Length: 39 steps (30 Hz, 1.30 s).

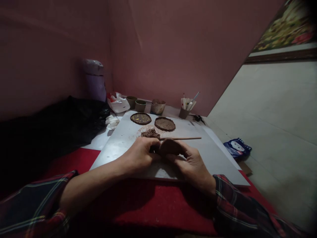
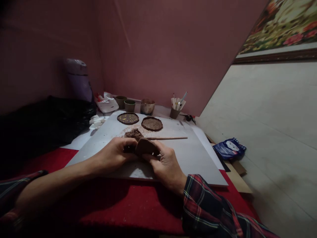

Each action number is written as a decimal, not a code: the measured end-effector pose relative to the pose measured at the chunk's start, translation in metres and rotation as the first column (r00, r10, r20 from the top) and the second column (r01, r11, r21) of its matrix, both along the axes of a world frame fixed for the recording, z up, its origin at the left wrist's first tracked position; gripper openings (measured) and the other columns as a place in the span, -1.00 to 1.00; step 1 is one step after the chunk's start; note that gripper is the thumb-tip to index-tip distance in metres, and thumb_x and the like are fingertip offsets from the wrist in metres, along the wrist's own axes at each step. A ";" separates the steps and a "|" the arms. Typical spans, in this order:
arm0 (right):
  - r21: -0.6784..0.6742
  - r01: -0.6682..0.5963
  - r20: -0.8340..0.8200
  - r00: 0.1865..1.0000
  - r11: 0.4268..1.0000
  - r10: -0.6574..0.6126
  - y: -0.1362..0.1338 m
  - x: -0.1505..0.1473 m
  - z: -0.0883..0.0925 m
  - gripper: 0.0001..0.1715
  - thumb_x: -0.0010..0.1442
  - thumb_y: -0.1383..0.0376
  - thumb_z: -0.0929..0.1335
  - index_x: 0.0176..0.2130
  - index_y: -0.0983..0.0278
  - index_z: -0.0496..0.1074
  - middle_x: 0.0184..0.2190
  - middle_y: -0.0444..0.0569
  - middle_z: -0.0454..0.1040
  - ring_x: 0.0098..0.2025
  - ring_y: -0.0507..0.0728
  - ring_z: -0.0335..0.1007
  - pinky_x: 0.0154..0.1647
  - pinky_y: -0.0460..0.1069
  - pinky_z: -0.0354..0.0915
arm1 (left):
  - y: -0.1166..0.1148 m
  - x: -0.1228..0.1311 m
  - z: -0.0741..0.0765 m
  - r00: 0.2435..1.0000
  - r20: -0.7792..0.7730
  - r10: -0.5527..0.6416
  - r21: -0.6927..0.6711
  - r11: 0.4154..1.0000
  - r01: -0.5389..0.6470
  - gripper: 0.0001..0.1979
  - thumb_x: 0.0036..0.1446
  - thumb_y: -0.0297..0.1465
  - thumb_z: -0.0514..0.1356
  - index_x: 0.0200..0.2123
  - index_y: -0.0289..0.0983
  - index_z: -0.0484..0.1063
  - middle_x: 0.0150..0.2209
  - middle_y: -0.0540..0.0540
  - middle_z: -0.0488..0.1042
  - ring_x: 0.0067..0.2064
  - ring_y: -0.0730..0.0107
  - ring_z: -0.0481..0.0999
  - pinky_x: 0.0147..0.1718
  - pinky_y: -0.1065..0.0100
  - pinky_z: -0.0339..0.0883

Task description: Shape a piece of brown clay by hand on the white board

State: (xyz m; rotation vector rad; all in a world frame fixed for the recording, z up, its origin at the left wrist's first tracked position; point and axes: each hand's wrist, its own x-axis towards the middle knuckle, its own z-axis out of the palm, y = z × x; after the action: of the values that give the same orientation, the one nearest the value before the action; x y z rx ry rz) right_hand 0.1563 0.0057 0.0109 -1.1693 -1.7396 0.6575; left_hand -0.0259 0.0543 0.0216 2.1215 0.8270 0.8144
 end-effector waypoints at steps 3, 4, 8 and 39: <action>-0.005 -0.004 0.017 1.000 1.000 0.004 0.000 0.000 0.000 -0.63 0.09 0.36 0.38 -0.06 0.20 0.47 -0.13 -0.04 0.56 -0.10 0.16 0.47 0.00 0.10 0.37 | -0.001 0.000 0.003 1.000 -0.001 0.013 -0.028 1.000 -0.013 -0.81 -0.06 -0.57 0.15 -0.37 -0.31 0.53 -0.39 -0.02 0.55 -0.33 0.37 0.47 -0.35 0.42 0.29; 0.003 -0.005 0.020 1.000 1.000 0.005 0.000 0.000 0.000 -0.62 0.09 0.37 0.38 -0.05 0.20 0.47 -0.13 -0.04 0.55 -0.10 0.16 0.47 0.00 0.10 0.37 | -0.002 0.000 0.004 1.000 -0.005 0.017 -0.031 0.999 -0.017 -0.82 -0.07 -0.57 0.16 -0.37 -0.31 0.53 -0.40 -0.02 0.55 -0.34 0.37 0.47 -0.36 0.41 0.29; 0.039 -0.018 0.033 0.999 0.999 0.017 -0.001 0.000 0.000 -0.59 0.10 0.39 0.37 -0.02 0.19 0.44 -0.08 -0.05 0.54 -0.06 0.15 0.46 0.03 0.09 0.36 | -0.005 0.000 0.011 0.999 0.034 0.036 -0.021 0.999 -0.035 -0.82 -0.08 -0.54 0.22 -0.33 -0.32 0.52 -0.37 -0.04 0.54 -0.32 0.37 0.46 -0.33 0.39 0.31; -0.029 -0.026 0.130 0.991 0.999 0.030 0.002 0.010 -0.003 -0.90 0.10 0.40 0.33 -0.45 0.30 0.41 -0.52 -0.19 0.40 -0.45 -0.02 0.29 -0.42 -0.14 0.22 | -0.004 0.005 0.000 0.993 0.117 0.013 -0.050 0.999 -0.007 -0.93 0.03 -0.43 0.23 -0.41 -0.33 0.48 -0.45 0.01 0.46 -0.38 0.44 0.40 -0.39 0.44 0.23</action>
State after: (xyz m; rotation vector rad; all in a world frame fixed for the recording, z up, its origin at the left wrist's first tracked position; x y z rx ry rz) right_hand 0.1667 0.0081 0.0084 -1.2323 -1.8643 0.6358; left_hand -0.0204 0.0499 0.0216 2.0070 0.7884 0.9049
